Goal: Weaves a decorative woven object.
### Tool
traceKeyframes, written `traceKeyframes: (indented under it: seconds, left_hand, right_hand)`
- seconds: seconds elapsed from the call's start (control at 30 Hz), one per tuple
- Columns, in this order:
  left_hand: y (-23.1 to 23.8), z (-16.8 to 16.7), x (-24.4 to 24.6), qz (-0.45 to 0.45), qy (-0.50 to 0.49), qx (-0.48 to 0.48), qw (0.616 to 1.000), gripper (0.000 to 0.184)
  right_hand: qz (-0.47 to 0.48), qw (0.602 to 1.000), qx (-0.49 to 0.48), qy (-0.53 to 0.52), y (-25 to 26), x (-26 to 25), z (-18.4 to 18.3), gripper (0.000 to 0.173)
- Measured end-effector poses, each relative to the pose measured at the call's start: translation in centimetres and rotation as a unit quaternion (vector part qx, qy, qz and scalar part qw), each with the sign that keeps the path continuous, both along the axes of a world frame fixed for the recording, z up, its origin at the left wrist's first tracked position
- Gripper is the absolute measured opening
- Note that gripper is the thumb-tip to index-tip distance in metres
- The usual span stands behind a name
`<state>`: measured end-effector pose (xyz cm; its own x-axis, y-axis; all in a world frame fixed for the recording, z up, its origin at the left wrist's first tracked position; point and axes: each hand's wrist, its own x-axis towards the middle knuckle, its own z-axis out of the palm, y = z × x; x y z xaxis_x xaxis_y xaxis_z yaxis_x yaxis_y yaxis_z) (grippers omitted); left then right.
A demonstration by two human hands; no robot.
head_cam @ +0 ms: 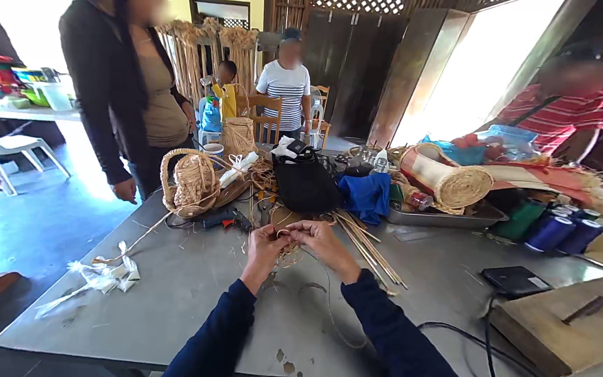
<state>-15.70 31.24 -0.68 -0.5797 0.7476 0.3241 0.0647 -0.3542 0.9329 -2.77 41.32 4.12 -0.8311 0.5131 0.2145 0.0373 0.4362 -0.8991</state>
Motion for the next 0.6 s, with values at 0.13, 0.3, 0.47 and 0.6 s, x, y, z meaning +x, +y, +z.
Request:
traceKeyframes:
  seconds: [0.13,0.3,0.47,0.6]
  left_hand:
    - [0.9,-1.0,-0.7,-0.019,0.070,-0.097,0.993,0.011]
    - [1.1,-1.5,-1.2,-0.035,0.091,-0.137,0.986,0.012]
    - [0.6,-1.8,-1.1,-0.035,0.052,-0.113,0.992,0.013]
    - [0.0,-1.8,-1.0,-0.026,0.038,-0.123,0.991,0.014]
  right_hand:
    - [-0.053,0.997,0.052,0.014,0.8,-0.7,-3.0,0.018]
    - [-0.039,0.991,-0.123,0.037,1.3,0.0,-4.3,0.017]
    - [-0.048,0.987,-0.145,0.041,0.6,-0.2,-4.7,0.015]
    - [-0.043,0.990,-0.129,0.027,0.4,-0.4,-5.4,0.015]
